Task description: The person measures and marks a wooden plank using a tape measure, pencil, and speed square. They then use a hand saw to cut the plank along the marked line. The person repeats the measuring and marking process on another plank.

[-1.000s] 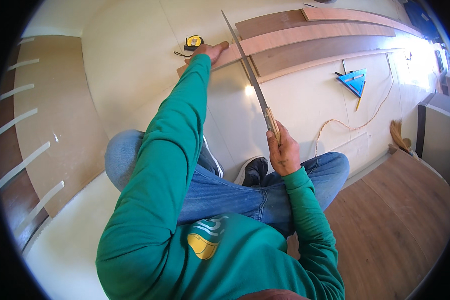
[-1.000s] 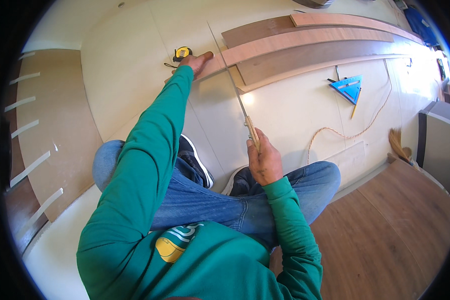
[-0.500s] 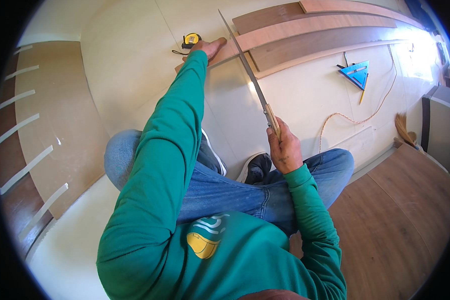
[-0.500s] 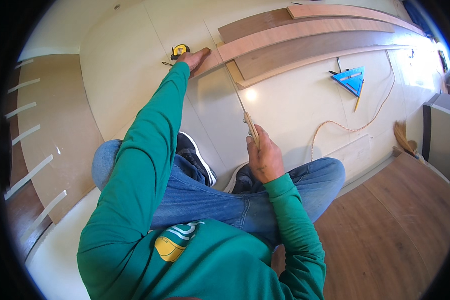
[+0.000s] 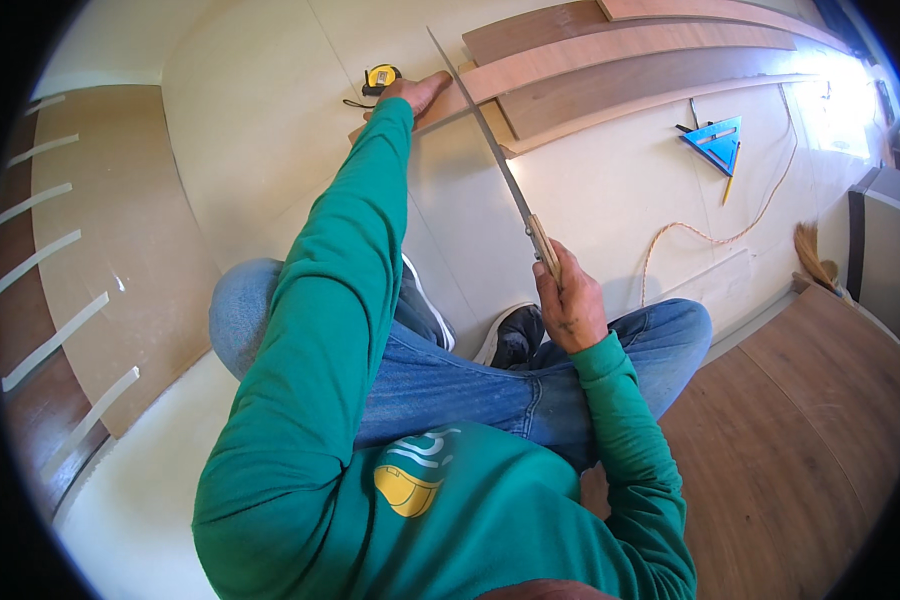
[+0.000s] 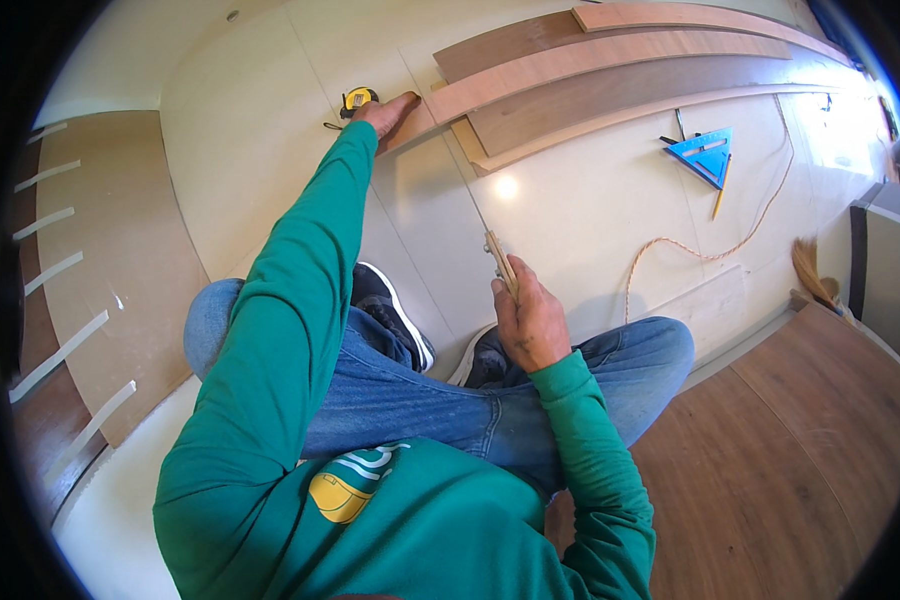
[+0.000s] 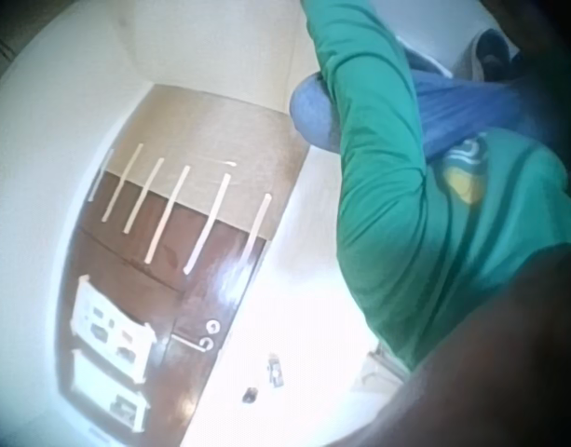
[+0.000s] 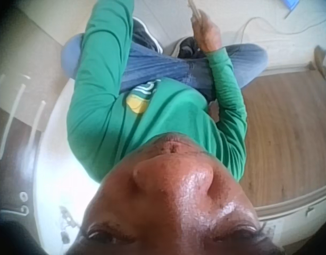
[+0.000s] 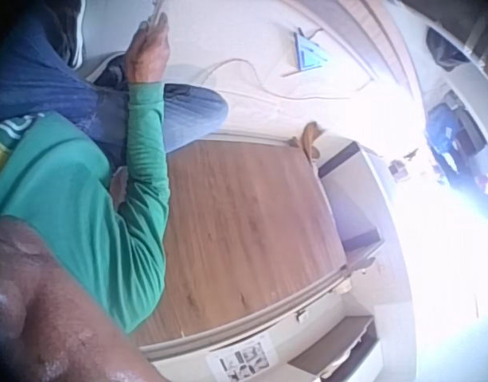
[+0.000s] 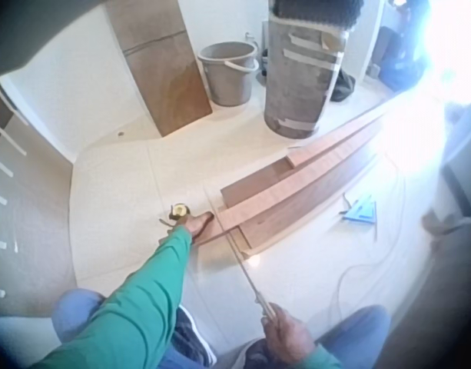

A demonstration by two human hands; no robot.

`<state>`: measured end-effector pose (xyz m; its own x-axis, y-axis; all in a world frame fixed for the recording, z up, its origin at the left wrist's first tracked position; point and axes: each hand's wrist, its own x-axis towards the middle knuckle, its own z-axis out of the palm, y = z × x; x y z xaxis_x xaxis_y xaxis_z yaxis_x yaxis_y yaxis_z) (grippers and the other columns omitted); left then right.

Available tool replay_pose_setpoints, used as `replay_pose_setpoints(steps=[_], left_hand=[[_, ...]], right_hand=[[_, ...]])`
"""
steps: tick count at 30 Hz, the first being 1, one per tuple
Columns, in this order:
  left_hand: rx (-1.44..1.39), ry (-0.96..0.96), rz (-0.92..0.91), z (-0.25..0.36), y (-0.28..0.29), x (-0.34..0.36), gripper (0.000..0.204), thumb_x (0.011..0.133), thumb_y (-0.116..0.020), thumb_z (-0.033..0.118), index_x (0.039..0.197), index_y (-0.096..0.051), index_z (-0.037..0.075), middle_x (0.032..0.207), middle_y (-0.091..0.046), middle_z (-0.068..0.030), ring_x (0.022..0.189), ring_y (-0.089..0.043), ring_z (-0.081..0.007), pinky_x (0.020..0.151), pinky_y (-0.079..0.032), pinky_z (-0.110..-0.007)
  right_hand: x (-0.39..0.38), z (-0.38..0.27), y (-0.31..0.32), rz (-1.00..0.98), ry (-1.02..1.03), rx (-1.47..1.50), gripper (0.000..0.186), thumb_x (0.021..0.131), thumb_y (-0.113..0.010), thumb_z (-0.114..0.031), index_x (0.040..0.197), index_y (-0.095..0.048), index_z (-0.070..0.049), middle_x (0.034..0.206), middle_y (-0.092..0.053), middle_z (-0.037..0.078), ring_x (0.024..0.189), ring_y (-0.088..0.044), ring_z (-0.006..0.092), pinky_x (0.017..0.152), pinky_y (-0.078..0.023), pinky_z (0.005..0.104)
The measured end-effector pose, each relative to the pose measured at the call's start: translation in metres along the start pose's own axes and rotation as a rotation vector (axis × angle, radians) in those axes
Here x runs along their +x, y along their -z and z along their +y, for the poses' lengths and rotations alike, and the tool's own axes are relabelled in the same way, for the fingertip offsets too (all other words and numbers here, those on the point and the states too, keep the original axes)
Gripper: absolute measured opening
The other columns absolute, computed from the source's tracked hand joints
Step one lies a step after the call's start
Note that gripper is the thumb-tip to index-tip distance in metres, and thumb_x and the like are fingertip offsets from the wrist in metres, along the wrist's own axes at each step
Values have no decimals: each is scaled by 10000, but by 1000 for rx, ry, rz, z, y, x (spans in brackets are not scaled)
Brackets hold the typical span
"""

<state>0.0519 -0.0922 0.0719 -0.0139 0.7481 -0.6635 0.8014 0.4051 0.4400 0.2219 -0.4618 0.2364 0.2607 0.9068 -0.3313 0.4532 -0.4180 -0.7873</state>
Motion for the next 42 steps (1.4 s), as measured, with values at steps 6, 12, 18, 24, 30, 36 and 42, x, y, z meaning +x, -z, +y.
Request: replay_pose_setpoints(steps=[6,12,18,24,30,36,42], left_hand=[[-27,-16,49,-31,-3,35,764,759,-750,664,1012,-734,-56,953,-701,-140,845,-625,-204,803,-500,-330],[30,53,-66,5,11,-12,885,708,-727,744,1031,-726,-80,977,-706,-158,867,-645,-231,778,-498,-354],[52,39,-53,3,13,-18,812,725,-718,748,898,-700,-46,817,-648,-100,744,-583,-214,676,-460,-372],[112,13,-69,3,14,-21,825,740,-701,768,911,-708,-39,835,-669,-107,777,-605,-219,722,-491,-373],[69,3,-5,8,10,-18,890,721,-671,793,981,-717,-57,933,-713,-160,849,-666,-275,834,-504,-385],[76,-11,-60,7,16,-15,1006,697,-677,823,1113,-733,-92,1122,-716,-191,1064,-665,-303,954,-501,-389],[86,6,-38,1,11,-8,1036,706,-661,830,1146,-719,-105,1130,-714,-204,1056,-670,-298,957,-505,-376]], right_hand=[[-8,-12,3,-55,26,3,423,1011,-641,-157,1362,-540,55,1047,-709,318,948,-695,505,821,-568,531],[8,-20,-5,-2,-8,-2,416,1014,-632,-159,1358,-541,58,1024,-711,317,929,-694,501,806,-563,533],[21,-19,-10,53,-4,-21,403,1021,-624,-165,1350,-556,57,999,-712,319,914,-701,492,798,-566,520],[22,-20,-5,5,-83,11,408,1024,-623,-173,1360,-564,52,1009,-711,323,923,-705,491,807,-569,512],[19,-15,-9,3,-29,8,410,1022,-625,-174,1360,-565,49,1023,-708,327,933,-701,495,812,-569,515],[4,-15,-1,-32,-8,2,409,1009,-641,-150,1358,-556,46,1043,-701,327,944,-692,504,802,-565,521],[-4,-22,1,-18,-7,-40,390,1012,-633,-147,1345,-546,35,1030,-703,320,928,-689,504,788,-561,528]])
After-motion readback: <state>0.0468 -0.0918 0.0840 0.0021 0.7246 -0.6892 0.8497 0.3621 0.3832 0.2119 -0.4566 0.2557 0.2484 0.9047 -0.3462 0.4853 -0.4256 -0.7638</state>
